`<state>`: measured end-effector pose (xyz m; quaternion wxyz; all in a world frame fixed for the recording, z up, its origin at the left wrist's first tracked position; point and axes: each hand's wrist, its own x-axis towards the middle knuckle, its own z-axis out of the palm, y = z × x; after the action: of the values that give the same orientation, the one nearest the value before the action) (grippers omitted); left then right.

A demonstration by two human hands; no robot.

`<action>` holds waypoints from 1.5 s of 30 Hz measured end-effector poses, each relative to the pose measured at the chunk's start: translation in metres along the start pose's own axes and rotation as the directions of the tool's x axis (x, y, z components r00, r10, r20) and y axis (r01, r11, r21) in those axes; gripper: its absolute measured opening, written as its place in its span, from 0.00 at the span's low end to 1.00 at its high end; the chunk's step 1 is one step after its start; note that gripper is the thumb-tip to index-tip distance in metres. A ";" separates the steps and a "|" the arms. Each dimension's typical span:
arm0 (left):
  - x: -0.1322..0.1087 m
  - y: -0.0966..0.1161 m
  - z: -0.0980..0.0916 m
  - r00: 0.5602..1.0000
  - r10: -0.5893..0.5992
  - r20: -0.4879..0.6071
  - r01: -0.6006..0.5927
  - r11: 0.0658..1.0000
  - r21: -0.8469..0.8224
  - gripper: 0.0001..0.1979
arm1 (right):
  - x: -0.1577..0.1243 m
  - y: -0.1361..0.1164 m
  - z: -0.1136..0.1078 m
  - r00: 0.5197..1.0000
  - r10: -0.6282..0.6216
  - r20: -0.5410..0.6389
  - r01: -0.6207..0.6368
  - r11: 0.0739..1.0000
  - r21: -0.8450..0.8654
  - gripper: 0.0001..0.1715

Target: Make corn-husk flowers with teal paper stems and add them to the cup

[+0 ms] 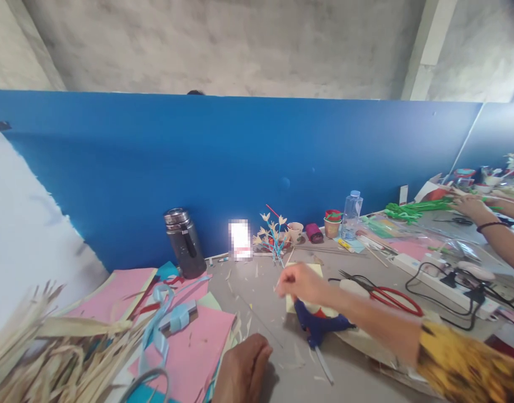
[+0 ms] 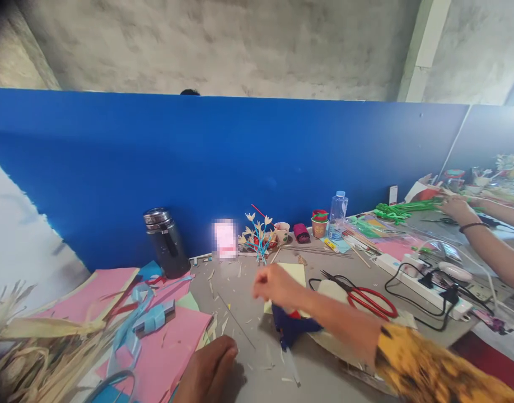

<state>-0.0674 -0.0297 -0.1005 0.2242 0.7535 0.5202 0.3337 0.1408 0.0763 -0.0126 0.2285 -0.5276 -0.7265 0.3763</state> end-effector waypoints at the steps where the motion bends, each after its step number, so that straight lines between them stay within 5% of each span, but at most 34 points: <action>1: 0.000 0.000 0.001 0.999 -0.019 -0.034 0.017 0.999 -0.045 0.19 | -0.016 -0.007 0.012 0.999 -0.038 0.038 0.037 0.999 0.011 0.04; 6: 0.006 0.001 0.001 0.992 -0.055 -0.114 0.034 0.983 -0.182 0.16 | -0.056 -0.025 0.060 0.966 -0.247 0.072 0.256 0.952 -0.167 0.11; 10: 0.009 -0.004 -0.003 0.989 -0.086 -0.123 0.063 0.982 -0.180 0.15 | -0.048 -0.021 0.071 0.963 -0.266 0.050 0.268 0.907 -0.326 0.16; 15: 0.009 -0.005 -0.006 0.984 -0.132 -0.117 0.119 0.986 -0.116 0.15 | -0.044 -0.010 0.077 0.973 -0.227 0.029 0.224 0.919 -0.325 0.19; 22: 0.007 0.004 -0.009 0.998 -0.054 -0.044 0.056 0.998 0.026 0.15 | -0.042 -0.010 0.066 0.984 -0.121 0.130 0.144 0.971 -0.189 0.14; 32: 0.003 0.006 -0.006 0.981 -0.079 -0.176 0.123 0.957 0.261 0.12 | -0.036 0.005 0.071 0.921 -0.137 0.366 0.031 0.959 0.282 0.15; 40: 0.006 0.003 -0.008 0.989 -0.097 -0.110 0.122 0.962 0.244 0.13 | -0.034 0.008 0.076 0.915 -0.100 0.390 -0.066 0.919 0.389 0.18; 45: 0.008 0.009 -0.015 0.964 -0.210 -0.161 0.222 0.973 0.060 0.11 | -0.032 0.015 0.079 0.935 -0.112 0.337 -0.094 0.836 0.540 0.24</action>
<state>-0.0708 -0.0255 -0.0826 0.1893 0.6724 0.6276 0.3437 0.1033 0.0244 -0.0705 0.2368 -0.3597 -0.6198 0.6560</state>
